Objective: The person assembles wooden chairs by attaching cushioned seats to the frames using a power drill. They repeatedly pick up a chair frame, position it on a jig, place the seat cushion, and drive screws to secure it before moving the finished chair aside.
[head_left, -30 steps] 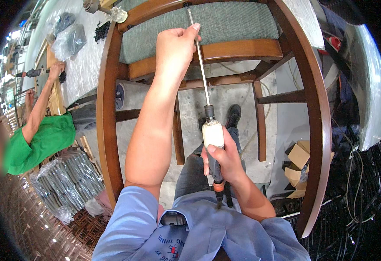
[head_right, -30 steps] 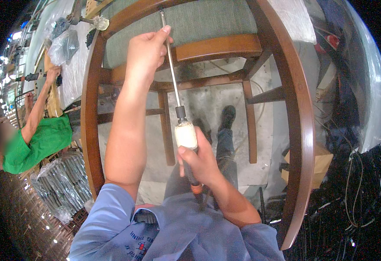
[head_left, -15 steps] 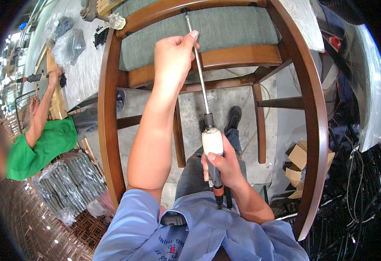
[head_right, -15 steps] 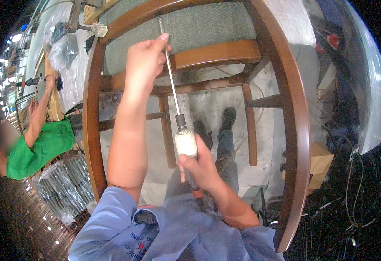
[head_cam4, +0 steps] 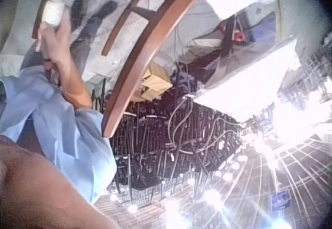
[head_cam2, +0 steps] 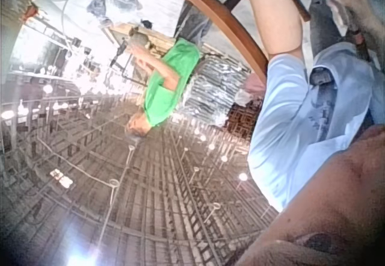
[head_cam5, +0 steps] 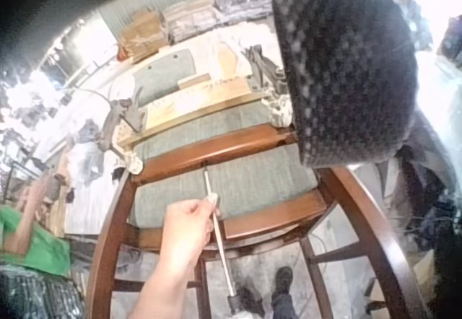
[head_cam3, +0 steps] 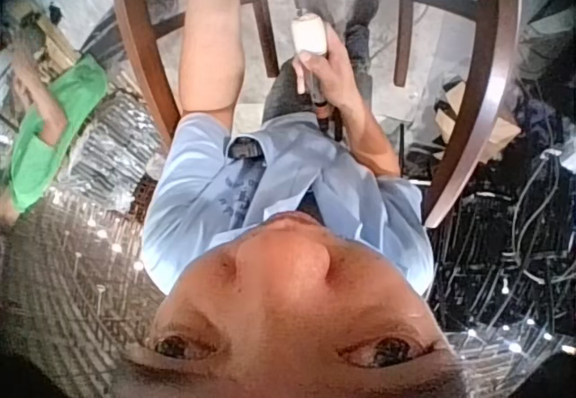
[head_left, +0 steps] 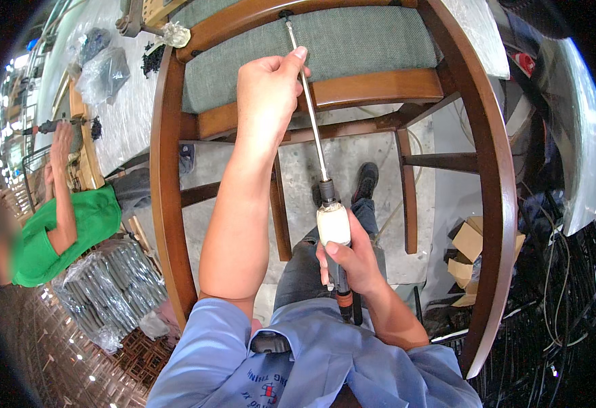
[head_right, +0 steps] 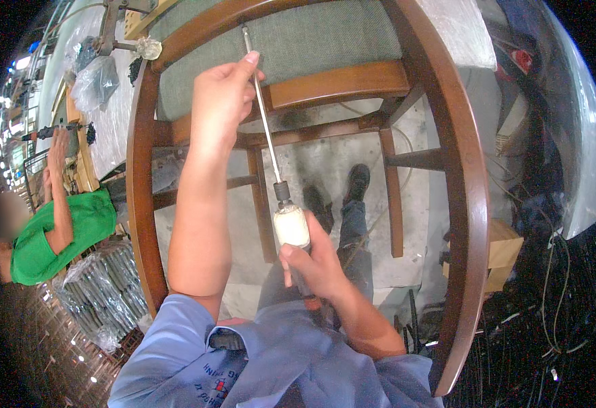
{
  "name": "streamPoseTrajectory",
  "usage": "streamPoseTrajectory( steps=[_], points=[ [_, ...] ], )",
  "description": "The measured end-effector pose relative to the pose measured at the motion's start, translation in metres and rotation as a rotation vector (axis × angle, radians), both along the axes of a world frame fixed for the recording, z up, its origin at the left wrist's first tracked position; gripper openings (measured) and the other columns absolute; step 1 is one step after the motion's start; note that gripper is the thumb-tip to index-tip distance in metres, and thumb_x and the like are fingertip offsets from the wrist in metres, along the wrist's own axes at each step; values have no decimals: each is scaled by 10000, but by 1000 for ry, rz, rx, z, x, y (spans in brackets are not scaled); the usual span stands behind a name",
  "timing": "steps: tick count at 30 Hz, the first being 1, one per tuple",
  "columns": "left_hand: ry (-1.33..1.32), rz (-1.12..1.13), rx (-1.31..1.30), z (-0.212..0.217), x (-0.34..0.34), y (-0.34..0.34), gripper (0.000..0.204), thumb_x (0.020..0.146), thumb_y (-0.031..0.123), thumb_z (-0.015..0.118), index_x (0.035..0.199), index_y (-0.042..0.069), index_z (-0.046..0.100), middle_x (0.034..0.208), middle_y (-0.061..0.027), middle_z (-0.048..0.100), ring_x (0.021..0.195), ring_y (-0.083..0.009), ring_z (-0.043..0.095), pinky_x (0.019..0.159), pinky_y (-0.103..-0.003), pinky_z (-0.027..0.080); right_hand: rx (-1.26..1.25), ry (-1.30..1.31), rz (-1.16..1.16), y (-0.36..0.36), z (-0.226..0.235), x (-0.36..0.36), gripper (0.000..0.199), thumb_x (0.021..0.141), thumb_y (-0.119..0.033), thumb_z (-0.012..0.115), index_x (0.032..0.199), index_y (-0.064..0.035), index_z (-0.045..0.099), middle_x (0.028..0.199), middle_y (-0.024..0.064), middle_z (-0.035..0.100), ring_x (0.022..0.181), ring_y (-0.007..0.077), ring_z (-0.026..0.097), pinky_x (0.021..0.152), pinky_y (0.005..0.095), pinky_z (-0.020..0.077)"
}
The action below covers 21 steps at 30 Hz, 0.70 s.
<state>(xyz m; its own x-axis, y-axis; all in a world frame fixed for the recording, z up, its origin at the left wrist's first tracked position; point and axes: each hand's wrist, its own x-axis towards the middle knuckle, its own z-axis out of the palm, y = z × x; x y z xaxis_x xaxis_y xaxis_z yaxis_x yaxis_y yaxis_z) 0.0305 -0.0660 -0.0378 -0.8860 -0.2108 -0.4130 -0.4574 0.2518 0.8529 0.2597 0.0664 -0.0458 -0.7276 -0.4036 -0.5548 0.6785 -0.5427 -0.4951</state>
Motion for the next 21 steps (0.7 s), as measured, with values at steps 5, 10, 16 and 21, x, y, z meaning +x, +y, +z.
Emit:
streamPoseTrajectory(
  steps=[5, 10, 16, 21],
  points=[
    [2, -11, 24, -2, -1, -2, 356, 975, 332, 682, 842, 3, 690, 575, 53, 460, 445, -27, 318, 414, -223, 210, -2, -3, -20, -2, 0, -1, 545, 904, -342, 706, 1272, -46, 434, 763, 105, 599, 522, 165, 594, 453, 296, 529],
    [7, -1, 28, -1, -1, -1, 367, 977, 342, 681, 843, 0, 686, 570, 57, 450, 443, -30, 311, 415, -224, 207, -30, -15, 0, 2, 4, -4, 522, 913, -313, 689, 1275, -44, 427, 751, 105, 594, 503, 166, 580, 451, 297, 532],
    [-23, 70, 202, 11, 10, -2, 355, 993, 317, 656, 943, -34, 663, 604, 43, 470, 474, -44, 344, 423, -225, 214, -9, 10, 5, -1, 10, -6, 460, 934, -245, 642, 1279, -35, 421, 746, 102, 587, 495, 165, 575, 444, 298, 526],
    [77, 269, 506, 2, 39, -27, 293, 1003, 190, 600, 1159, -57, 598, 826, -61, 596, 686, -124, 536, 577, -242, 398, 49, 10, -8, -1, 17, -12, 359, 956, -74, 582, 1278, 7, 444, 806, 61, 567, 583, 132, 568, 442, 299, 510]
  ],
)
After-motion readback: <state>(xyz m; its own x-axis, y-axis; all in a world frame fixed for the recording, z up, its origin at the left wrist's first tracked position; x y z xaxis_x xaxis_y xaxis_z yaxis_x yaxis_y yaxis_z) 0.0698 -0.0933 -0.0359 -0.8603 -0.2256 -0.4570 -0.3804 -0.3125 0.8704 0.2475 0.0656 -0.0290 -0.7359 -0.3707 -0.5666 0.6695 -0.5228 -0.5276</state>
